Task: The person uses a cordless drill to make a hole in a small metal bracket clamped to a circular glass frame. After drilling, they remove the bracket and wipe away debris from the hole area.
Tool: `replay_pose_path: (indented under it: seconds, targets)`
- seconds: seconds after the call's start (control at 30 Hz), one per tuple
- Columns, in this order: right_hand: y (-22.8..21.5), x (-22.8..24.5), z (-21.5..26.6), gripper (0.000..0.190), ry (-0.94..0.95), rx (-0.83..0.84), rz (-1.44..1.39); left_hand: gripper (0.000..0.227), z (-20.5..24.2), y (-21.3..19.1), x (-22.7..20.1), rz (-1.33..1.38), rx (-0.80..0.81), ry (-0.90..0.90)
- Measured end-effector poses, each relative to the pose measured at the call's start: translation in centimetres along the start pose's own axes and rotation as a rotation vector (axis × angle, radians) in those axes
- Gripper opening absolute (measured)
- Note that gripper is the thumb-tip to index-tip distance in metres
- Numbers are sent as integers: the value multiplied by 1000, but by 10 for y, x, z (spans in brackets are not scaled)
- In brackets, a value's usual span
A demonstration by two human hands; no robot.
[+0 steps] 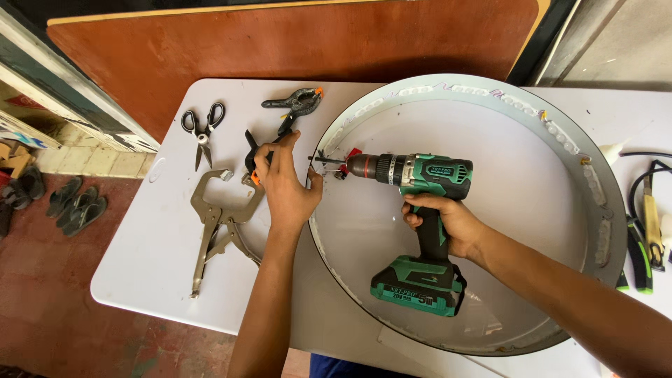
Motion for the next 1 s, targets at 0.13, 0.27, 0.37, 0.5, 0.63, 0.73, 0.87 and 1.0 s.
replay_pose_path:
  seconds: [0.13,0.27,0.37,0.5,0.63,0.73,0.87,1.0]
  targets:
    - [-5,2,-2,22,22,-16,-26,72,-1,0,1,6,8,-7]
    - [-1,9,7,17,32,3,-77,73,-1,0,2,6,23,-14]
    - [3,12,12,16,43,3,-124,73,-1,0,4,10,35,-25]
    - [2,11,10,16,50,11,-116,72,-1,2,10,19,47,-44]
    - [1,10,12,11,44,18,-133,70,0,2,13,65,48,-55]
    - [-3,9,9,14,62,15,-128,69,1,5,16,78,56,-56]
    - [-5,10,7,14,68,12,-109,66,0,6,17,77,71,-71]
    - [7,24,17,15,88,-2,-76,59,1,6,17,101,65,-105]
Point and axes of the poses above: each hand's wrist, its own z-axis away from the middle knuckle, its own y-axis out of the palm, x = y × z, the point moved 2 cm from there along -z, towards the middle knuckle, and after that the axes turned 2 degrees about -z, right-handed, at the moved point
